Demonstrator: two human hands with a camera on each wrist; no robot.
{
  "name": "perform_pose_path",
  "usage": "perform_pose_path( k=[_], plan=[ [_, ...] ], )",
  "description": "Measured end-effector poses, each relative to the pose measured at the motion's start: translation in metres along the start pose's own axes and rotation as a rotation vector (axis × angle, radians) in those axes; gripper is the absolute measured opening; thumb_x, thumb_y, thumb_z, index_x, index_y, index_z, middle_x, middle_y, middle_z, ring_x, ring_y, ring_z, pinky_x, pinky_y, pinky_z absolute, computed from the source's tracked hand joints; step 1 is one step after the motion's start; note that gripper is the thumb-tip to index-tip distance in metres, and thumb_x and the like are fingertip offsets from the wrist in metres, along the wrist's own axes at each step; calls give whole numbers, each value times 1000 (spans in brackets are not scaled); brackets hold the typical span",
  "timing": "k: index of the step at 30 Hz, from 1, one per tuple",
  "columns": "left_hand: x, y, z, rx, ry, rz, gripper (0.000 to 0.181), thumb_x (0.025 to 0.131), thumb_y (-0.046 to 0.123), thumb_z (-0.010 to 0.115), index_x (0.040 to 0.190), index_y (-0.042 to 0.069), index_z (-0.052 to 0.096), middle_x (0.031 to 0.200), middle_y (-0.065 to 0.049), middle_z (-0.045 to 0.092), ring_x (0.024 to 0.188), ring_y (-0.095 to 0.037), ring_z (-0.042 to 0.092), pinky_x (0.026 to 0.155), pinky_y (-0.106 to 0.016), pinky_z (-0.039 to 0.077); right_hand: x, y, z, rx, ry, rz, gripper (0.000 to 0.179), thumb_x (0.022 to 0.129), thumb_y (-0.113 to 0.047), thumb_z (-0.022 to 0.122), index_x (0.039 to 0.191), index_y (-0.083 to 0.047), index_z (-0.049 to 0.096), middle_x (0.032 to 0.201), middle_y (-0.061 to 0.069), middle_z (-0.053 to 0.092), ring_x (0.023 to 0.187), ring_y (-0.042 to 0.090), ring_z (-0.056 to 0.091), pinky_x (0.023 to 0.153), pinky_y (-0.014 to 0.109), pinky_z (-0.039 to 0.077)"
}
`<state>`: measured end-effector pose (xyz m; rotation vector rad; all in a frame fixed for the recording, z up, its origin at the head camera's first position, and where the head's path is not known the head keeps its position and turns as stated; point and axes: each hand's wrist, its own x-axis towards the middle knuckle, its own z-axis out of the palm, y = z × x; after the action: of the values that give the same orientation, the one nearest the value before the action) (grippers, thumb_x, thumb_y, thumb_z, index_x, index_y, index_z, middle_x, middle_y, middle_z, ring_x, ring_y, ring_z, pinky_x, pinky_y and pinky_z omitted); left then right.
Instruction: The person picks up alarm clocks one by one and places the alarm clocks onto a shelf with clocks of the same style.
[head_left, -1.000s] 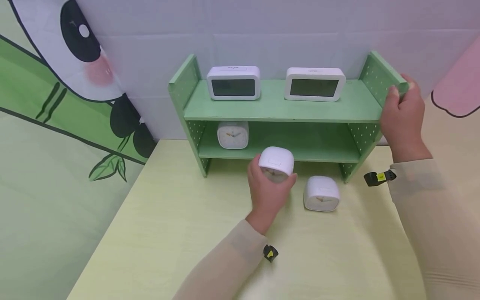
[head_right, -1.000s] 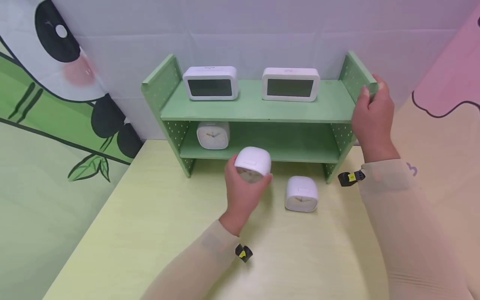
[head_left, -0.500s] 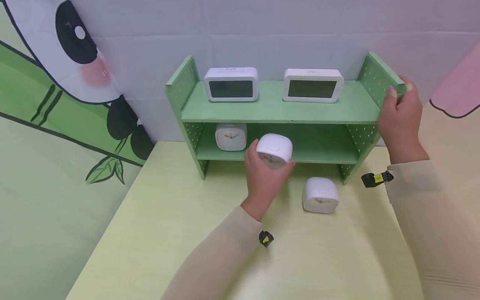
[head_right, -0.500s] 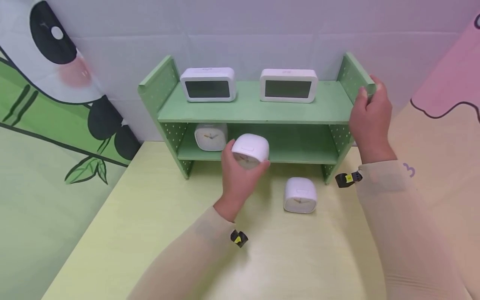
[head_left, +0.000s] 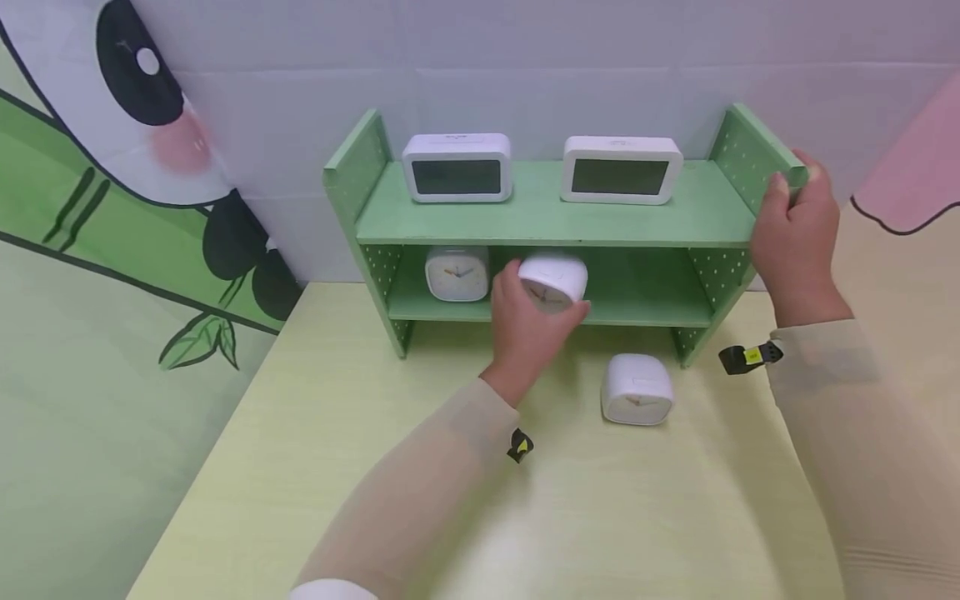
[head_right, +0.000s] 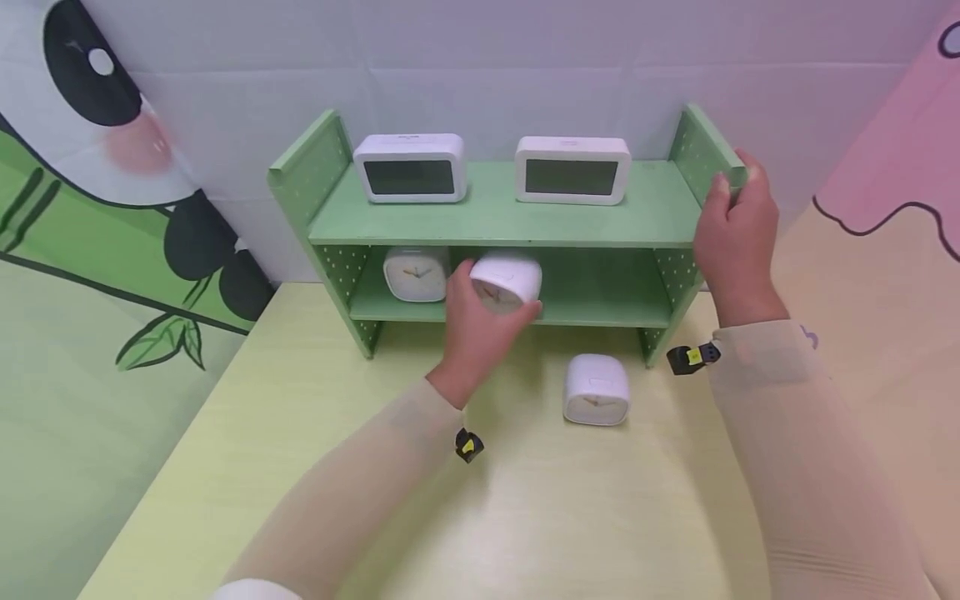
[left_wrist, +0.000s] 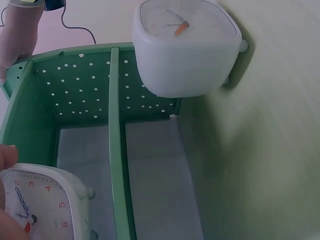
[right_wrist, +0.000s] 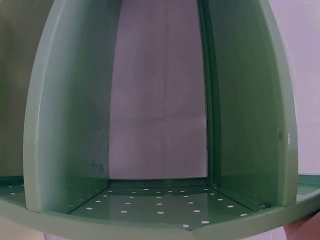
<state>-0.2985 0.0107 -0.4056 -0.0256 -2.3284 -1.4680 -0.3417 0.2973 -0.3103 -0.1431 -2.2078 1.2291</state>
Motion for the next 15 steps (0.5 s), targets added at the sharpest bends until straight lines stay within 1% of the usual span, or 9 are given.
perform_pose_path(
  k=[4,8,11,15],
  plan=[
    [8,3,4,-17,-23,-19,106,73,43,92,152,5,32,136,-8,46,113,-24,50,88,-38,52,0,0,-1,-9,5,-9,51,110,-34,32,159,-17,37,146,14,55,118,16,57,101,31,50],
    [14,6,11,-16,-37,-49,107,73,45,92,153,5,32,136,-8,46,113,-23,50,91,-37,51,2,0,-1,-13,-1,3,51,110,-35,32,159,-19,36,147,14,54,119,16,57,102,32,50],
    [16,8,15,-7,-32,-70,108,72,44,93,153,6,33,135,-8,47,114,-23,50,92,-37,51,2,1,-1,-5,-9,12,51,111,-35,32,159,-21,36,147,13,54,119,16,57,102,33,50],
    [18,8,20,-1,-15,-91,108,72,43,93,154,6,33,135,-9,48,116,-24,49,93,-39,51,1,2,0,1,-4,3,51,110,-35,33,158,-20,37,146,13,55,119,16,57,101,32,50]
  ],
)
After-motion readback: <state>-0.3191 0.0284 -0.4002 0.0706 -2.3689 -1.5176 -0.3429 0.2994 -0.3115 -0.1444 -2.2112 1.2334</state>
